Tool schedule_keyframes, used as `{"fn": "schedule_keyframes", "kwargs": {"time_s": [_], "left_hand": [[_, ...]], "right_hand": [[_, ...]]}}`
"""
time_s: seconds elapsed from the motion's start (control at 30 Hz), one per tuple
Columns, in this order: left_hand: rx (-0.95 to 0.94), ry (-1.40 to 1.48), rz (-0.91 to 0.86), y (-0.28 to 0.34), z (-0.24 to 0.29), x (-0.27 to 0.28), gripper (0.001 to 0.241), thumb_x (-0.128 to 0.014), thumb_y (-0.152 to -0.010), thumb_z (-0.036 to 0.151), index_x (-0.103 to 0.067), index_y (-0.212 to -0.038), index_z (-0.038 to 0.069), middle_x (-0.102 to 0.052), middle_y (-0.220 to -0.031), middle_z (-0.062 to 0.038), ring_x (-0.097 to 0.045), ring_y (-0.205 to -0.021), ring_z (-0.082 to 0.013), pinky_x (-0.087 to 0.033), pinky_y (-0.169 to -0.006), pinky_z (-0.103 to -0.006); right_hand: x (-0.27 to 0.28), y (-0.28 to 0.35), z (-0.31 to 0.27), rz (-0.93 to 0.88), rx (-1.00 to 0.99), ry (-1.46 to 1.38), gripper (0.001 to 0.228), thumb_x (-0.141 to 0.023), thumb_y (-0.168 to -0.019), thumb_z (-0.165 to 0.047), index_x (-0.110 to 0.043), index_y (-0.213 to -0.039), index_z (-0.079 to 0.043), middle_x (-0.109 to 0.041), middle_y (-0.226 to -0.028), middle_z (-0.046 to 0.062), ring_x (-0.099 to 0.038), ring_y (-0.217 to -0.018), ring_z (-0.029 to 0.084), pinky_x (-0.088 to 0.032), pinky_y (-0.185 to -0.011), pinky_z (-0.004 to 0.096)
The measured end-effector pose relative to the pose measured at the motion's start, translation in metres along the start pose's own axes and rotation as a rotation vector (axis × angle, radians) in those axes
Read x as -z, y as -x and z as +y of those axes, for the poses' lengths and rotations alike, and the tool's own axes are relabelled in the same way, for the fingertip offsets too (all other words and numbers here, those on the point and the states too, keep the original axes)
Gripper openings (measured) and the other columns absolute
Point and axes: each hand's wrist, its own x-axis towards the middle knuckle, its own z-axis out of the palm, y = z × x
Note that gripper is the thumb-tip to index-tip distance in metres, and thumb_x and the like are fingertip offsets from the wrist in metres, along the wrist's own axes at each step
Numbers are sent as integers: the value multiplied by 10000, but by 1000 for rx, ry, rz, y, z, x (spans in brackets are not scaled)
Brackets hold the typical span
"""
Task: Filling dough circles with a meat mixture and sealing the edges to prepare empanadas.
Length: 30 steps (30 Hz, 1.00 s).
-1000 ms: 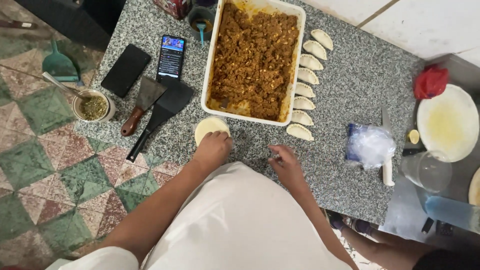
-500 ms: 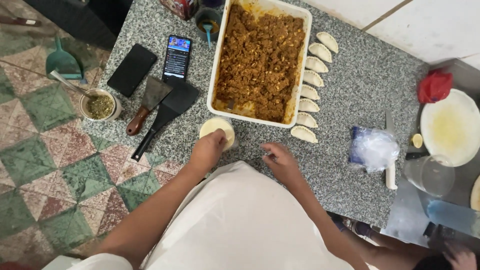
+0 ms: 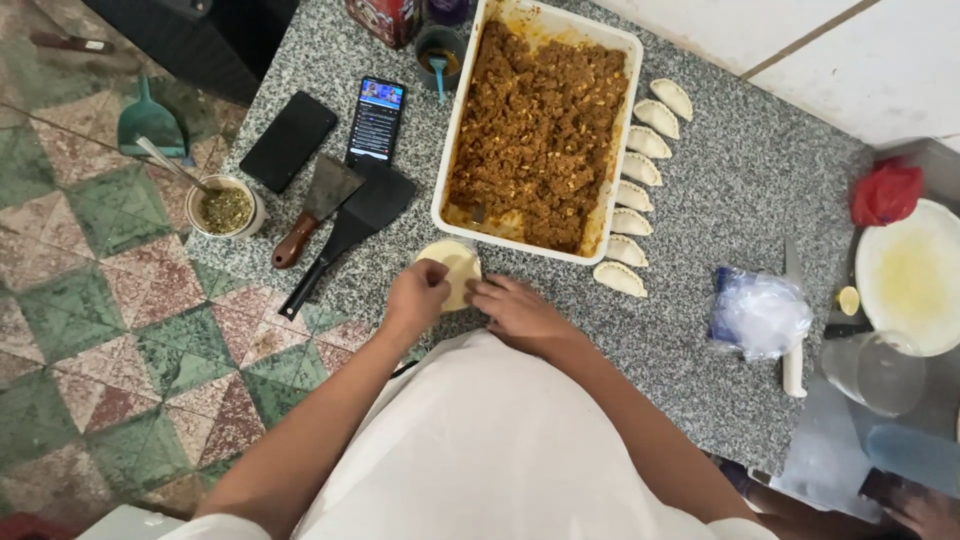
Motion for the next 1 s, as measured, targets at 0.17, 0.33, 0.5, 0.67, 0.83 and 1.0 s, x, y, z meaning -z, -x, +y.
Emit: {"fn": "schedule_keyframes", "kwargs": {"time_s": [0.17,0.33,0.5,0.67,0.83,1.0], "left_hand": [[0,367,249,54,42,49,249,-646,-850,105,-712,-1080,37,-702,-946,-172,-658,-884,-299,-541,-750,-429],[-209,554,435,73,31,96,164,-601,-871,29,-666,-1021,28,-594,-851,-68,-548,-815,-174,-467,-733,-316],[-698,-466,399,88,45,137,135,-731,-892,182,-699,-1017,220,-672,-883,-25,-699,-875,-261,-560,-765,-379],[-996,-654,111,99,86,119,132,-695,-867,124,-728,-985,174,-731,-947,-69,-728,-934,-314,-595,-783,-426],[-1261,-610,52,93,135,65,160,-569,-971,178,-725,-1008,174,-722,-925,-54,-718,-900,-317,-582,-760,-435],[-1569,-573,302,84,185,1,166,-523,-1040,192,-645,-931,165,-610,-991,-28,-599,-853,-249,-497,-797,-380]], "right_hand": [[-20,0,19,-65,-60,-17,518,-639,-920,-189,-541,-1429,-184,-516,-1526,65,-371,-1455,392,-406,-1127,572],[-24,2,27,-43,-60,-57,499,-632,-921,-188,-564,-1413,-242,-450,-1591,-32,-395,-1443,369,-440,-1097,556],[-14,2,33,11,-2,-204,428,-628,-950,-136,-608,-1377,-147,-545,-1517,95,-515,-1354,402,-461,-1073,571],[56,20,-20,305,-174,-782,416,-526,-1043,-248,-579,-1448,-168,-609,-1450,81,-527,-1362,346,-461,-1087,495],[54,41,-23,361,-235,-966,607,-455,-1054,-447,-559,-1402,39,-635,-1361,273,-558,-1310,458,-450,-1073,584],[69,88,-38,713,-51,-1766,576,-510,-1081,-394,-637,-627,-63,-592,-575,23,-617,-615,145,-475,-616,262]]}}
